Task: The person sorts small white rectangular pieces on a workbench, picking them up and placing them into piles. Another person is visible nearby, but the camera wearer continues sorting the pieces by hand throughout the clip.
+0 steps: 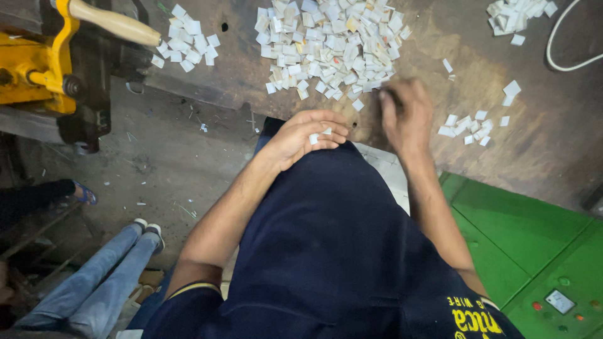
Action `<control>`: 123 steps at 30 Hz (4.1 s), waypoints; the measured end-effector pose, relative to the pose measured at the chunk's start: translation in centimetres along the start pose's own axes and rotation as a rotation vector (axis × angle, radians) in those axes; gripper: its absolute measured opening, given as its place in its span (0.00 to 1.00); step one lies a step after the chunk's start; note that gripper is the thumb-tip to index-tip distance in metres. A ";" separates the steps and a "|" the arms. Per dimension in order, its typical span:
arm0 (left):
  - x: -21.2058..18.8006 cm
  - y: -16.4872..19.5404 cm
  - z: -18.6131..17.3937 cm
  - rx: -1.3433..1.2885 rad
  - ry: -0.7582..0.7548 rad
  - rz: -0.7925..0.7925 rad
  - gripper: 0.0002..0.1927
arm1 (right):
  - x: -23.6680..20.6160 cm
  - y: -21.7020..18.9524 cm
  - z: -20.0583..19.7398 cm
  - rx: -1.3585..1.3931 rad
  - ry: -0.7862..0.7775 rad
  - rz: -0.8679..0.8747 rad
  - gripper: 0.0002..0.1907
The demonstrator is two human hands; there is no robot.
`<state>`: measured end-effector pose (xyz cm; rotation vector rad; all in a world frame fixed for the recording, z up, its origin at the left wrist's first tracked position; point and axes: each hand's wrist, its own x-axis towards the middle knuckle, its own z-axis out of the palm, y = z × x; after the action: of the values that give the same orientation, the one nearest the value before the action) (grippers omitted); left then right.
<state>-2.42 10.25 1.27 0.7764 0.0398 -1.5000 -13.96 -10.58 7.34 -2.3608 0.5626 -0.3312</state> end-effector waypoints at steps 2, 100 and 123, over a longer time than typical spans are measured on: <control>0.0 0.0 0.0 0.055 0.019 -0.004 0.17 | 0.5 1.2 0.1 -0.172 0.089 -0.107 0.10; 2.3 1.5 0.6 0.038 0.063 0.150 0.08 | 0.4 0.1 -0.2 -0.080 -0.291 -0.061 0.13; 2.1 2.3 1.3 0.158 0.124 0.122 0.06 | 1.0 3.3 -1.8 1.404 -0.111 0.660 0.08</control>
<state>-0.75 7.51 2.27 0.9815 -0.0331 -1.3499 -14.72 -14.27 6.54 -0.7814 0.6841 -0.1701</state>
